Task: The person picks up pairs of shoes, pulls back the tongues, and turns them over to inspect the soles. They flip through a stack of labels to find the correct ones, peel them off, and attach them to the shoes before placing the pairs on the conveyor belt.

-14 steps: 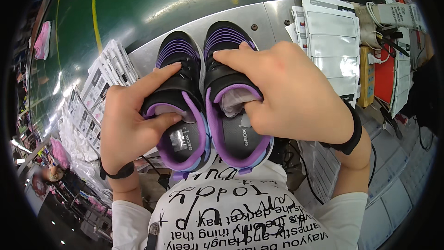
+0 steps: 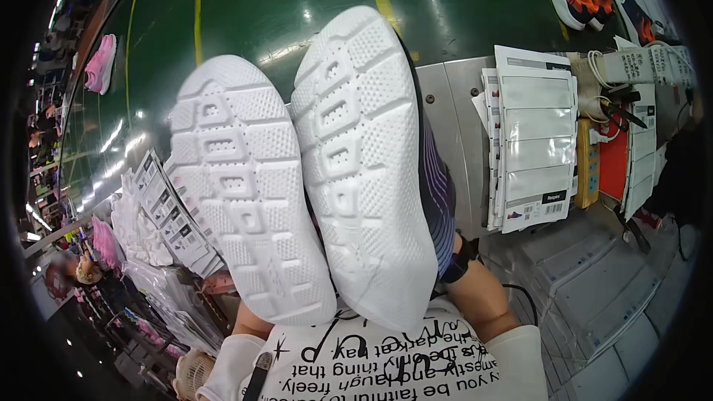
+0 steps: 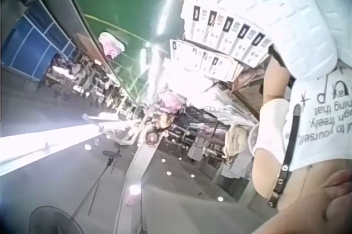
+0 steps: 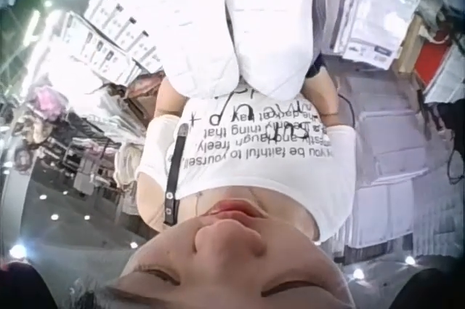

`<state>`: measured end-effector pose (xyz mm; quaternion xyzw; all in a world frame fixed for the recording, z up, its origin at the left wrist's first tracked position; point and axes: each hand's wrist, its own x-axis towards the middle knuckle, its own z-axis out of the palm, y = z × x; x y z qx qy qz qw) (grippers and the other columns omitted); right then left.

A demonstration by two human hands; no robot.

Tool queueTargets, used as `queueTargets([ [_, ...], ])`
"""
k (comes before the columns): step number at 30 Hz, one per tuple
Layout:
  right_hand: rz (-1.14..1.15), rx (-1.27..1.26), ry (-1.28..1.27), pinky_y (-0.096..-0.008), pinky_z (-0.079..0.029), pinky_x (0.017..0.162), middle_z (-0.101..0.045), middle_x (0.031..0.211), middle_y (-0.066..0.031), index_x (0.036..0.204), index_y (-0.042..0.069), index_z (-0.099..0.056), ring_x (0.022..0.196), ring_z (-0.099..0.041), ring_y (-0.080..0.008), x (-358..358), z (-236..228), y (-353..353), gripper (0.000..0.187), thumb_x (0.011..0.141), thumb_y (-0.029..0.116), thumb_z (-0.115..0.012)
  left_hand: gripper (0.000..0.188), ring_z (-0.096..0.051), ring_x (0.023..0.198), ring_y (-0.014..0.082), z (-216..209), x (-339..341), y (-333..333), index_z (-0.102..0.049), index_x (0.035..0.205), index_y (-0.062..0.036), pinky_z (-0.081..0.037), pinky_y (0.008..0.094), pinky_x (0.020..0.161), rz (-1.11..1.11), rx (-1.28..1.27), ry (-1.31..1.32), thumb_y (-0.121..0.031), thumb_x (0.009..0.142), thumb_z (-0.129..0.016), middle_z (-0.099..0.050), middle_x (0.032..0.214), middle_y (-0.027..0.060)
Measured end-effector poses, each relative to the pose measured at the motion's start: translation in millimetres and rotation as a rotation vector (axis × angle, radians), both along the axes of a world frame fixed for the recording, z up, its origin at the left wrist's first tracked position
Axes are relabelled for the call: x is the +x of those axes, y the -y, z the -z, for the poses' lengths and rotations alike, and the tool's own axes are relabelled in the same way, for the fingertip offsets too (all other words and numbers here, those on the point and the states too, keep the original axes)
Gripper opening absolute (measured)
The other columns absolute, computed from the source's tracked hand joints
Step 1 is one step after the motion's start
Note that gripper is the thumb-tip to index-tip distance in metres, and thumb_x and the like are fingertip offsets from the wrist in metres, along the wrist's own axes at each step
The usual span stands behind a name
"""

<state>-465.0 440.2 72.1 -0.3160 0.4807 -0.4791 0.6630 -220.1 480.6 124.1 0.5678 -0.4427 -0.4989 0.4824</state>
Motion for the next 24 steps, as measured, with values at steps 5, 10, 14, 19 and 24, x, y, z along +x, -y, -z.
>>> queueTargets([
  [5,-0.051,-0.031,-0.166,-0.0320,-0.045,0.098,-0.052,0.135,-0.0145,0.138,-0.002,-0.042,0.120,-0.054,-0.0245,-15,20,-19,0.057,0.086,0.010,-0.063,0.053,-0.064,0.105,0.0232,2,-9,-2,-0.047,0.134,0.0040,-0.051,0.0289,0.087,-0.017,0.053,-0.114,-0.005,0.083,-0.059,-0.062,0.120,0.0168],
  [10,-0.121,-0.086,-0.335,-0.0321,-0.045,0.098,-0.052,0.135,-0.0145,0.138,-0.001,-0.041,0.120,-0.054,-0.0245,-33,39,-23,0.057,0.086,0.011,-0.062,0.051,-0.064,0.103,0.0228,9,-6,1,-0.047,0.133,0.0043,-0.051,0.0295,0.087,-0.054,0.084,-0.232,-0.007,0.084,-0.058,-0.063,0.118,0.0166],
  [14,-0.178,-0.137,-0.459,-0.0322,-0.044,0.099,-0.052,0.135,-0.0144,0.138,-0.001,-0.041,0.121,-0.053,-0.0245,-43,49,-21,0.057,0.087,0.011,-0.061,0.050,-0.064,0.102,0.0225,14,0,5,-0.047,0.132,0.0046,-0.051,0.0300,0.087,-0.086,0.103,-0.318,-0.008,0.085,-0.058,-0.063,0.115,0.0165],
  [19,-0.229,-0.191,-0.629,-0.0323,-0.044,0.099,-0.051,0.135,-0.0144,0.139,-0.001,-0.040,0.122,-0.053,-0.0245,-60,55,-19,0.056,0.088,0.012,-0.060,0.048,-0.064,0.101,0.0221,18,2,9,-0.047,0.131,0.0049,-0.051,0.0306,0.087,-0.104,0.136,-0.440,-0.009,0.086,-0.057,-0.064,0.113,0.0164],
  [24,-0.302,-0.287,-0.766,-0.0324,-0.044,0.100,-0.051,0.136,-0.0143,0.139,-0.001,-0.039,0.122,-0.052,-0.0245,-63,66,-1,0.056,0.089,0.012,-0.059,0.047,-0.064,0.100,0.0217,31,11,32,-0.048,0.130,0.0052,-0.051,0.0311,0.087,-0.157,0.134,-0.536,-0.010,0.087,-0.057,-0.065,0.110,0.0163],
])
